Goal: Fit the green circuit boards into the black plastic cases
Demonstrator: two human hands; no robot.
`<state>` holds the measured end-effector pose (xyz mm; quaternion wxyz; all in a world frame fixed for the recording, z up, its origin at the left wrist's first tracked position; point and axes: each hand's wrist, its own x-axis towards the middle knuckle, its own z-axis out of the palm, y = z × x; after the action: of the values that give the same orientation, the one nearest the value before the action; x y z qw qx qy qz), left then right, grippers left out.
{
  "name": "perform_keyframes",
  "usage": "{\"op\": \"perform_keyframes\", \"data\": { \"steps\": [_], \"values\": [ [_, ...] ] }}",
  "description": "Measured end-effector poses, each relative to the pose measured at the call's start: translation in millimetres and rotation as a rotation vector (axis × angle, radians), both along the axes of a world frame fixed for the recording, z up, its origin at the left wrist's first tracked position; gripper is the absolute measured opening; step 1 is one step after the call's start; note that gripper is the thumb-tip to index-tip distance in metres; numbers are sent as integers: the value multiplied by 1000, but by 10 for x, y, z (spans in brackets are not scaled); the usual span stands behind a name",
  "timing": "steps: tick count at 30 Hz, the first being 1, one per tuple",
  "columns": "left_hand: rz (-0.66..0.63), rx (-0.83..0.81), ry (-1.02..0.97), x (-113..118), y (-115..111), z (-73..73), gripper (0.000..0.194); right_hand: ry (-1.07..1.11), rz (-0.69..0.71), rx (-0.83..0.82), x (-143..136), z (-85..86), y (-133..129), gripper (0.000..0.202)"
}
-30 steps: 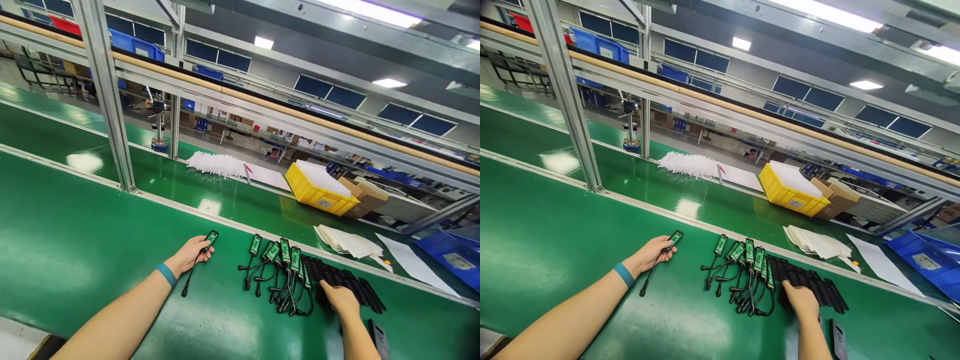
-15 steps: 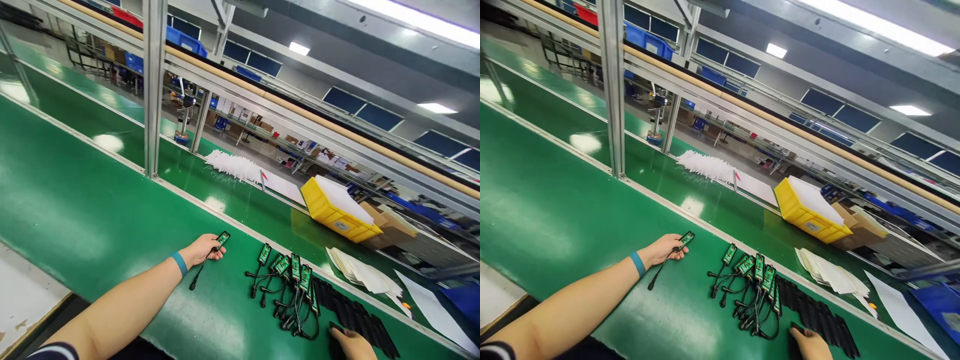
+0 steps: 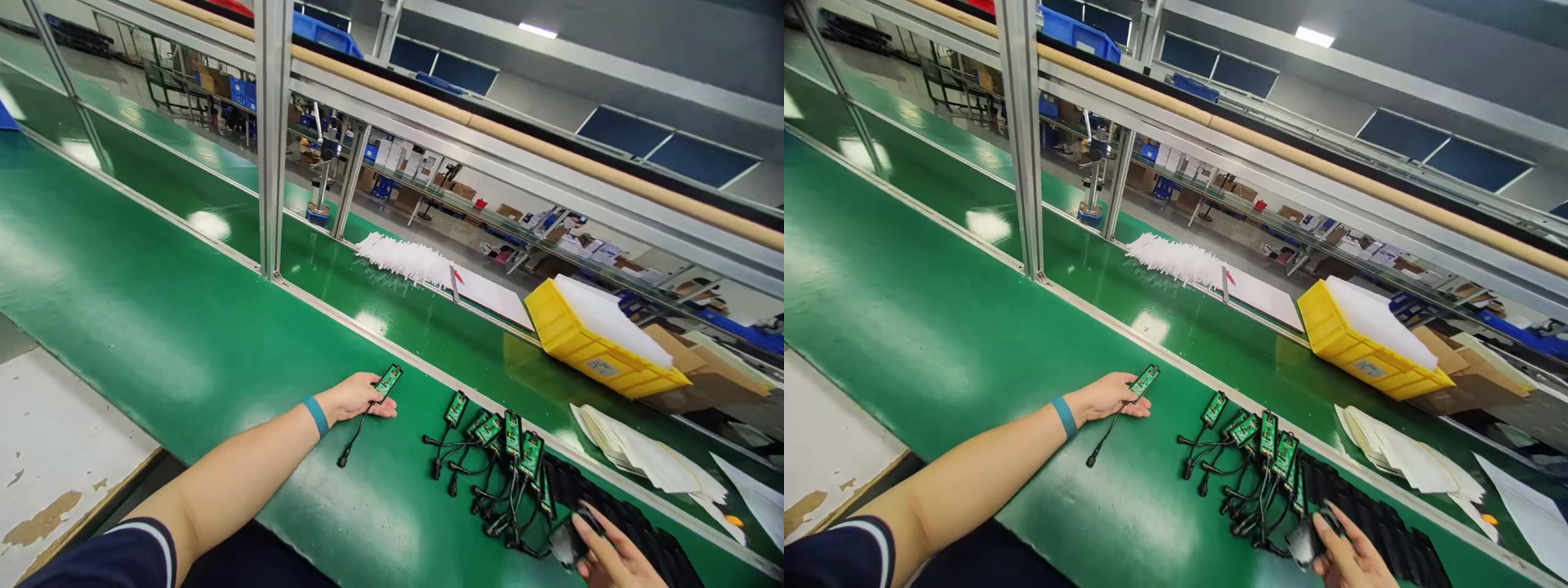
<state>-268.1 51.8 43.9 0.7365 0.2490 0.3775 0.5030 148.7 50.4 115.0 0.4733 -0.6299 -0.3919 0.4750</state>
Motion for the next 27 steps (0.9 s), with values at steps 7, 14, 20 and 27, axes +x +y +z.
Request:
{"op": "perform_keyframes", "data": {
  "steps": [7, 14, 20, 27],
  "values": [
    [73, 74, 327, -131, 1, 46, 33, 277, 394, -58, -1647, -147, 143, 50],
    [189, 239, 767, -365, 49, 106, 39, 487, 437, -166, -2641, -643, 245, 22],
    [88, 671, 1189, -96, -115, 152, 37, 537, 391, -188, -2494, -742, 238, 22],
    [-5, 682, 1180, 56, -187, 132, 35, 636, 349, -174, -2404, -732, 280, 22]
  ]
}}
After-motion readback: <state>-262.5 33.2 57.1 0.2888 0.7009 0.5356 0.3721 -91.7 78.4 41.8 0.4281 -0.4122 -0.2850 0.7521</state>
